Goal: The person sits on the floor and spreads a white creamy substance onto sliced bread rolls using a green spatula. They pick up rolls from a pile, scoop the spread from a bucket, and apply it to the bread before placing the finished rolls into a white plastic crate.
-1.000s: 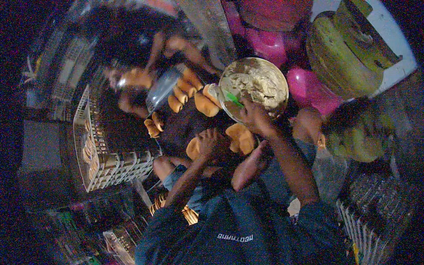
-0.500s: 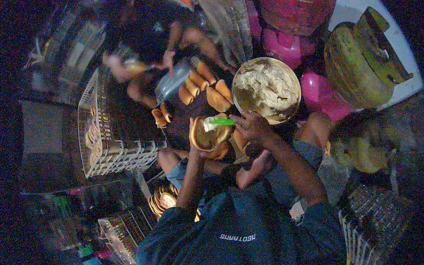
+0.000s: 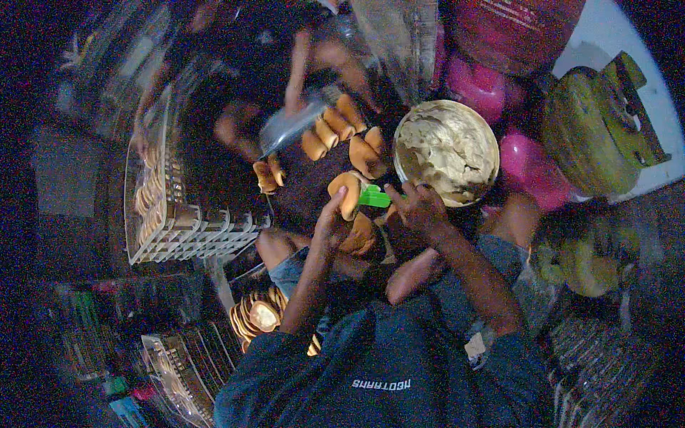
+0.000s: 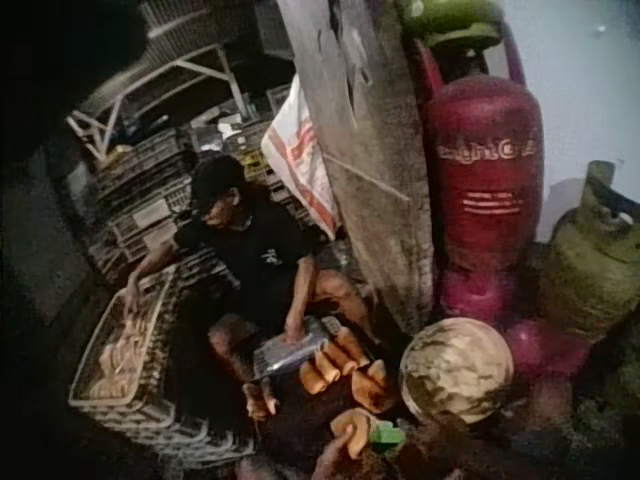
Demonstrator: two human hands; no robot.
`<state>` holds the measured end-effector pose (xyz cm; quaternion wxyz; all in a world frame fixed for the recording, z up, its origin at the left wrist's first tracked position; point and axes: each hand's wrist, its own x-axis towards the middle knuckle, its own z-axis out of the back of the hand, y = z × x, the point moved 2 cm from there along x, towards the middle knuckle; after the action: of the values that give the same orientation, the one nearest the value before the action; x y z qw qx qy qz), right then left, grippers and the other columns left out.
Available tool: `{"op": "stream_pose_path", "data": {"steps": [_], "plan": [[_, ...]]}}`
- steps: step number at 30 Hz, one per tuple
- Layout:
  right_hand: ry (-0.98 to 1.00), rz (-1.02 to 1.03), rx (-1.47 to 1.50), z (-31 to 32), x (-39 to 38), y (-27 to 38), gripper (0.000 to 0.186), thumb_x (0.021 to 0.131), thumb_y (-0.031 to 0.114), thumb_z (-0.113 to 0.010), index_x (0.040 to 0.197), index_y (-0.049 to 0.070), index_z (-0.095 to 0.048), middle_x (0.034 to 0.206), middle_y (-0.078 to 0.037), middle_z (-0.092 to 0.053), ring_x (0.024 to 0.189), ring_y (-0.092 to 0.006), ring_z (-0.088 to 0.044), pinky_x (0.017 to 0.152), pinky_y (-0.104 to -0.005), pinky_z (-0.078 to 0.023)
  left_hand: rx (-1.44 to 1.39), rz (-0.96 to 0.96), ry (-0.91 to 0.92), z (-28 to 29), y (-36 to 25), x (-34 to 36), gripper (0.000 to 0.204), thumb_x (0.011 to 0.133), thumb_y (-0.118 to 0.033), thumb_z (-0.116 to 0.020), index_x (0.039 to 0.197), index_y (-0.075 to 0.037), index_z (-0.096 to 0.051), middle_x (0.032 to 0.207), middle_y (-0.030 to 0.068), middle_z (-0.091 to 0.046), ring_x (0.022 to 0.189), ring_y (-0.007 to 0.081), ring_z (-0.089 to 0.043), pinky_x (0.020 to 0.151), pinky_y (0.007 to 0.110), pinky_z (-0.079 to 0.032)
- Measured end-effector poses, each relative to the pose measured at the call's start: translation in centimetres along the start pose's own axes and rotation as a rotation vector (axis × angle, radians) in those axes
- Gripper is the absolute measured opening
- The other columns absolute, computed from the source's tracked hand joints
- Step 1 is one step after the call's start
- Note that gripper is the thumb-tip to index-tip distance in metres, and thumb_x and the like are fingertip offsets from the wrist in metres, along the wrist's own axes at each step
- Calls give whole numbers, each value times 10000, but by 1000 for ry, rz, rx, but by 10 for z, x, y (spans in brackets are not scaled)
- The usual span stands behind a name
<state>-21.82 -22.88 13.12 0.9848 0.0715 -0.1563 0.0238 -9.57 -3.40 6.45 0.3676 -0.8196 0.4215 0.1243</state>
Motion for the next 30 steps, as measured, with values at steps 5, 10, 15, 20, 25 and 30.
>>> {"op": "stream_pose_path", "data": {"steps": [5, 10, 15, 20, 25, 30], "plan": [[143, 60, 136, 9, -3, -5, 488, 791, 275, -685, 1271, 216, -617, 944, -102, -584, 853, -283, -634, 689, -424, -539, -187, -14, -94, 2, -2, -4, 469, 979, -325, -584, 1300, 7, -502, 1138, 146, -653, 1004, 253, -662, 899, 365, -537], [104, -114, 252, 8, -12, -33, 368, 820, 242, -694, 1186, 214, -662, 1048, -114, -634, 846, -308, -651, 717, -431, -556, -133, -153, 38, 33, -31, 4, 490, 980, -342, -564, 1320, 0, -482, 1188, 152, -635, 1072, 262, -641, 922, 373, -528], [20, -221, 315, 16, -18, -57, 379, 815, 198, -699, 1193, 184, -675, 900, -114, -605, 847, -316, -627, 744, -437, -527, 543, -398, -175, 43, -69, 33, 370, 881, -112, -551, 1249, -74, -539, 1140, 136, -624, 1003, 335, -650, 829, 505, -553], [68, -185, 369, 14, -7, -53, 351, 809, 190, -702, 1158, 159, -688, 893, -125, -623, 838, -328, -630, 750, -431, -532, 2433, -645, -687, 80, -31, 77, 266, 868, -219, -590, 1108, -108, -619, 1081, 69, -640, 1068, 295, -600, 922, 488, -444], [138, -204, 354, 11, -14, -58, 317, 808, 190, -709, 1116, 118, -693, 955, -138, -656, 872, -337, -645, 778, -432, -538, 1941, -720, -566, 75, -28, 83, 253, 847, -238, -596, 1052, -99, -646, 1049, 82, -666, 987, 277, -640, 819, 423, -487], [98, -183, 380, 11, -14, -56, 309, 825, 189, -693, 1120, 96, -687, 1082, -164, -666, 946, -363, -647, 837, -440, -531, 308, -324, -140, 137, -75, 73, 450, 806, -157, -488, 1227, -24, -572, 1032, 151, -681, 882, 305, -687, 762, 414, -578]]}}
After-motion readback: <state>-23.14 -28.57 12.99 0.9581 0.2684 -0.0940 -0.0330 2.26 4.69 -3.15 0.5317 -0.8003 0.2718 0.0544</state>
